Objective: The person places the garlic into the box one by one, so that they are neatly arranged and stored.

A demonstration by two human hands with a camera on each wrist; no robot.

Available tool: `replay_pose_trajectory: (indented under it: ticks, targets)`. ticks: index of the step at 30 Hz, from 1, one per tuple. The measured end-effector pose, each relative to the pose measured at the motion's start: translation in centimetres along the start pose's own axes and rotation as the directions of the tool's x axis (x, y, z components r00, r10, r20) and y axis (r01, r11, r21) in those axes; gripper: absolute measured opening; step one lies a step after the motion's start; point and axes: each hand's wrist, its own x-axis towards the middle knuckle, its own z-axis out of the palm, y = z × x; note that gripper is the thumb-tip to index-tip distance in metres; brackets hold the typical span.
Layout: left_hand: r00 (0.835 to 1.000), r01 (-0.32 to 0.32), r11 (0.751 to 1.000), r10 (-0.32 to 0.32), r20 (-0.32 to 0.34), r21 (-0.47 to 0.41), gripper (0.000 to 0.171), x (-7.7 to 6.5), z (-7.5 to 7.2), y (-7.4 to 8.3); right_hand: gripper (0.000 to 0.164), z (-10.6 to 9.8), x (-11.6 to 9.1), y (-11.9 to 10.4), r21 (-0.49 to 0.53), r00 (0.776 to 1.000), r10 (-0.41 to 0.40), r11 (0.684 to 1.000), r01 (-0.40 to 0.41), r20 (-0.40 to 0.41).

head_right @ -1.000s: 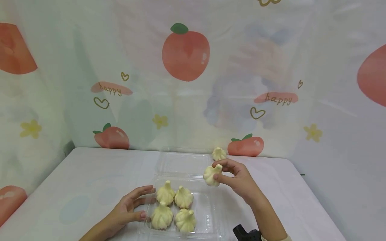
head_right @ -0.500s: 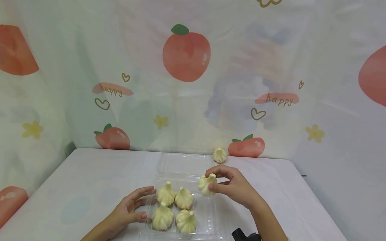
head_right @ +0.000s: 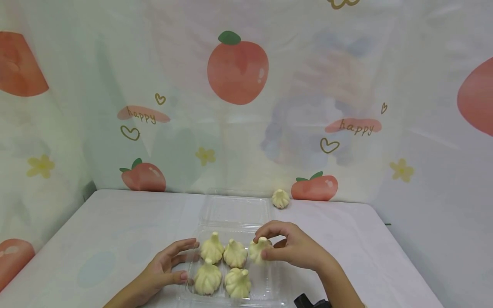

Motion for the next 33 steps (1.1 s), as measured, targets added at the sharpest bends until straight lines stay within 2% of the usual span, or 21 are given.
replay_pose_trajectory:
  ticks: [8,14,19,26,33]
  targets:
    - [1.0,0.002,1.0,-0.002,-0.003,0.004,0.069,0.0,0.1,-0.1,0.025,0.3,-0.1,0.1,-0.075,0.995,-0.039,0.996,0.046,0.094]
    - [1.0,-0.002,1.0,0.002,-0.004,0.003,0.069,0.0,0.0,-0.2,0.023,0.4,-0.2,0.0,-0.113,0.991,-0.031,0.993,0.045,0.129]
    - [1.0,-0.009,1.0,0.009,0.002,-0.012,0.069,0.0,0.0,-0.2,0.022,0.7,-0.1,-0.2,-0.133,0.986,-0.004,0.991,0.026,0.166]
    - [1.0,-0.014,1.0,0.014,0.004,-0.017,0.07,0.1,-0.2,-0.2,0.022,1.1,0.0,-0.5,-0.192,0.974,0.075,0.981,-0.034,0.213]
    - [1.0,0.007,1.0,-0.007,-0.006,-0.019,0.07,0.1,-0.2,-0.1,0.027,1.8,0.1,-0.8,-0.19,0.959,0.094,0.981,-0.044,0.267]
